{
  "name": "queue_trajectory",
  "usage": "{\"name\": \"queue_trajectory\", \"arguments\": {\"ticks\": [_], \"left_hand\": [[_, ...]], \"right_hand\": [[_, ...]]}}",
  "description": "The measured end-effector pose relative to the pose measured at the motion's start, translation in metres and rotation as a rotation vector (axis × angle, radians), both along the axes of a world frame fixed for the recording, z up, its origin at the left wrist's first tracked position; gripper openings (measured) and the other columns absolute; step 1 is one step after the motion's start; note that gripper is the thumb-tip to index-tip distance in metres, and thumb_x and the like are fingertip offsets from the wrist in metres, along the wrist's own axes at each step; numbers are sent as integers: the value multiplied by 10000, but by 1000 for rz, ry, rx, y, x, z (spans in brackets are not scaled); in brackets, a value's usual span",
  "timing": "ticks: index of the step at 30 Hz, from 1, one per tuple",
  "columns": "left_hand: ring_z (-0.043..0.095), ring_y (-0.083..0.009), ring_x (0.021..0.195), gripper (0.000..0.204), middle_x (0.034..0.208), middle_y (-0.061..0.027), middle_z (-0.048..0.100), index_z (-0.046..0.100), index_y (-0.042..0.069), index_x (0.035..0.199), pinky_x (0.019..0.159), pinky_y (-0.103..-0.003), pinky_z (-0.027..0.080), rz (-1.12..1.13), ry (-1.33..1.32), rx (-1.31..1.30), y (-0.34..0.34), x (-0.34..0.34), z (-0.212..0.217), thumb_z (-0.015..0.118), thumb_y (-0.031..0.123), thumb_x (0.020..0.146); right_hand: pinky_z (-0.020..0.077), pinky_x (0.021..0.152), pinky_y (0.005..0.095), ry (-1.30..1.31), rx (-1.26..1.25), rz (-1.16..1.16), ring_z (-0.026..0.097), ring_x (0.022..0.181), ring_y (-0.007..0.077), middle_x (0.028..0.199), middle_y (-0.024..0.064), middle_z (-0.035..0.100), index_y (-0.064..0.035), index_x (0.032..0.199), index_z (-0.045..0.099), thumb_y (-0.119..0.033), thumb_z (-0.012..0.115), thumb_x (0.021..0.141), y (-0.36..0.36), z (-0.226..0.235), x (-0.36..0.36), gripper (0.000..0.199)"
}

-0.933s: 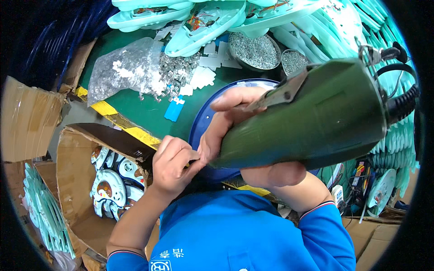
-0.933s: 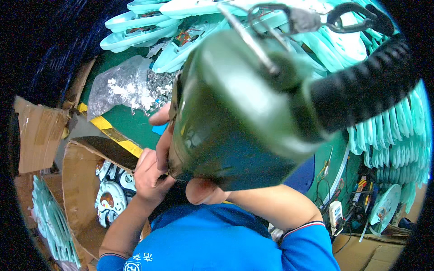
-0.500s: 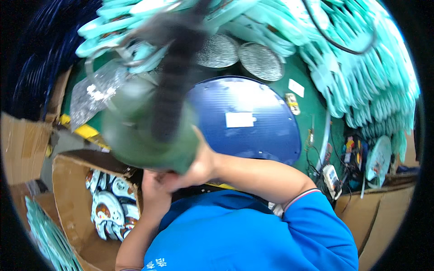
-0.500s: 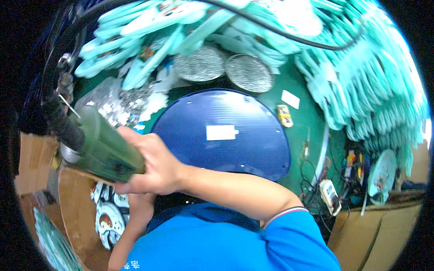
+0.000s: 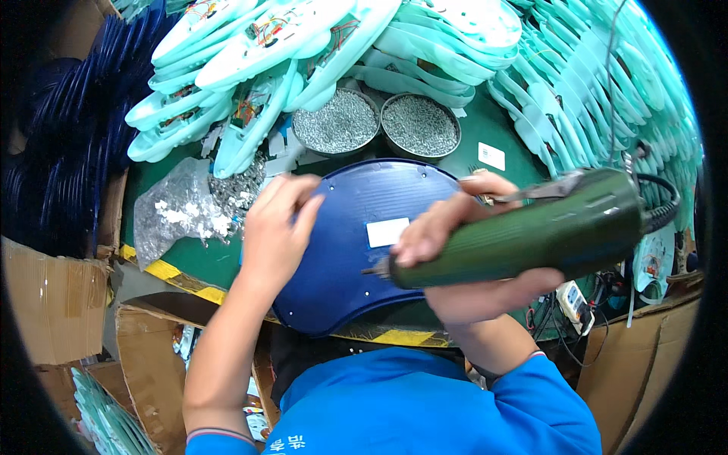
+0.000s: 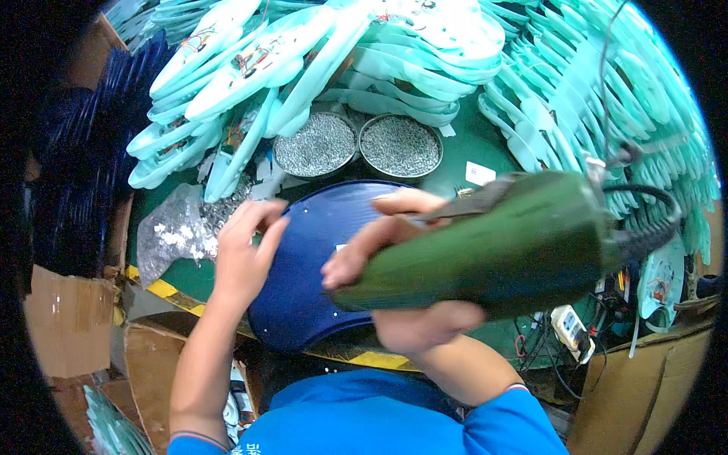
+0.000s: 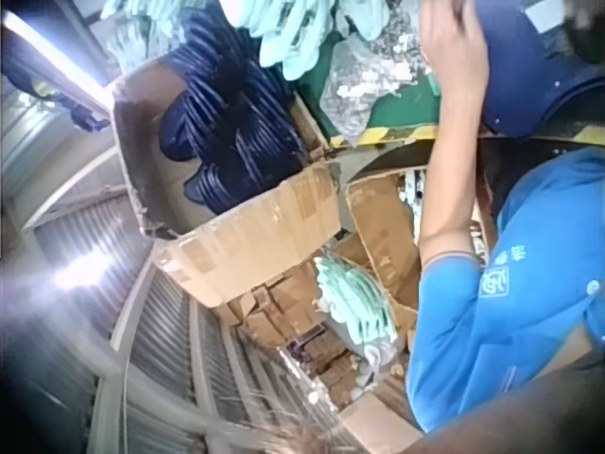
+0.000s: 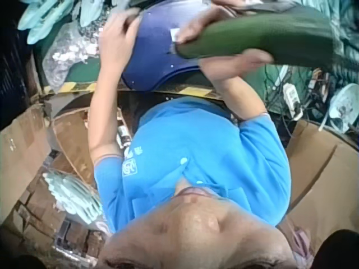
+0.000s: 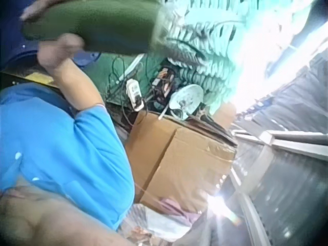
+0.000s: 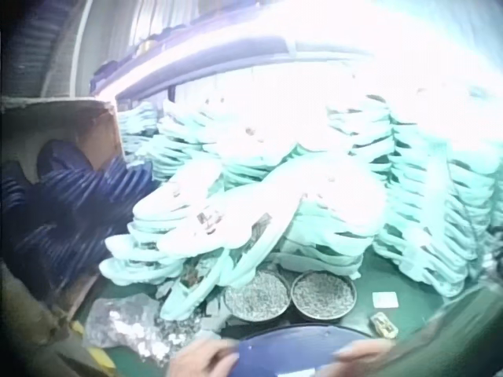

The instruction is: The person assembles plastic toy components by inserting wires into a blue shell, placing a battery pack, and securing a white label with a green electric screwdriver. They repeat this process on multiple units, stacking completed shells aside.

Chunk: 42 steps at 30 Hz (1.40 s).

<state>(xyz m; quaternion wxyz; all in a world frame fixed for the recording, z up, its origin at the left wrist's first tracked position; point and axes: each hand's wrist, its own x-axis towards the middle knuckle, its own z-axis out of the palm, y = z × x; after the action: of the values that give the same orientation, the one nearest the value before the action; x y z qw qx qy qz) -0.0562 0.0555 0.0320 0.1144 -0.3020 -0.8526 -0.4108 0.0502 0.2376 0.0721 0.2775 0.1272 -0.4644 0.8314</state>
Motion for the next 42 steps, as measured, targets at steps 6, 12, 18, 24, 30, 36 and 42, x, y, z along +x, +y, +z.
{"name": "queue_trajectory", "arguments": {"ticks": [6,12,18,24,30,36,42], "left_hand": [[703,-344,757,133,876,-103,711,658,102,888,658,-446,563,191,222,-832,74,-112,-31,676,233,901],[731,-296,694,94,791,-93,713,638,107,846,596,-424,576,180,450,-584,72,-109,-37,581,157,902],[698,-277,665,161,805,-95,665,619,85,838,579,-398,555,88,556,-443,78,-88,-19,694,214,899],[653,-221,628,181,737,-53,602,633,95,827,545,-345,510,-651,256,-148,131,31,-14,797,162,795],[642,-239,601,141,727,-61,625,689,84,877,526,-357,506,-784,207,-65,158,53,-21,800,148,818],[645,-219,613,157,732,-45,604,646,88,844,524,-340,515,-852,145,-84,164,67,-20,772,181,828],[631,-207,595,217,718,-45,585,620,77,826,510,-339,501,-803,247,-105,163,81,-21,790,210,808]], "right_hand": [[567,642,382,24,-6,-143,647,642,226,724,101,583,-16,1359,437,-900,425,825,42,-2,13,1033],[571,670,391,11,-67,-193,637,657,228,730,106,589,-3,1322,442,-962,412,745,75,-10,15,1119],[560,629,363,-4,20,-306,618,632,200,719,86,570,4,1315,468,-935,375,805,97,-8,16,1073],[551,625,371,4,49,-324,625,620,208,733,95,595,-5,1337,456,-958,421,755,120,-18,45,1116],[549,612,371,87,95,-272,629,633,214,747,88,600,-20,1370,441,-957,431,748,138,-23,73,1125],[554,609,371,72,78,-238,625,623,216,744,93,602,-8,1369,427,-960,445,735,139,-19,85,1144],[562,606,375,42,103,-226,626,614,217,736,110,614,3,1342,426,-949,493,722,137,-13,95,1138]]}}
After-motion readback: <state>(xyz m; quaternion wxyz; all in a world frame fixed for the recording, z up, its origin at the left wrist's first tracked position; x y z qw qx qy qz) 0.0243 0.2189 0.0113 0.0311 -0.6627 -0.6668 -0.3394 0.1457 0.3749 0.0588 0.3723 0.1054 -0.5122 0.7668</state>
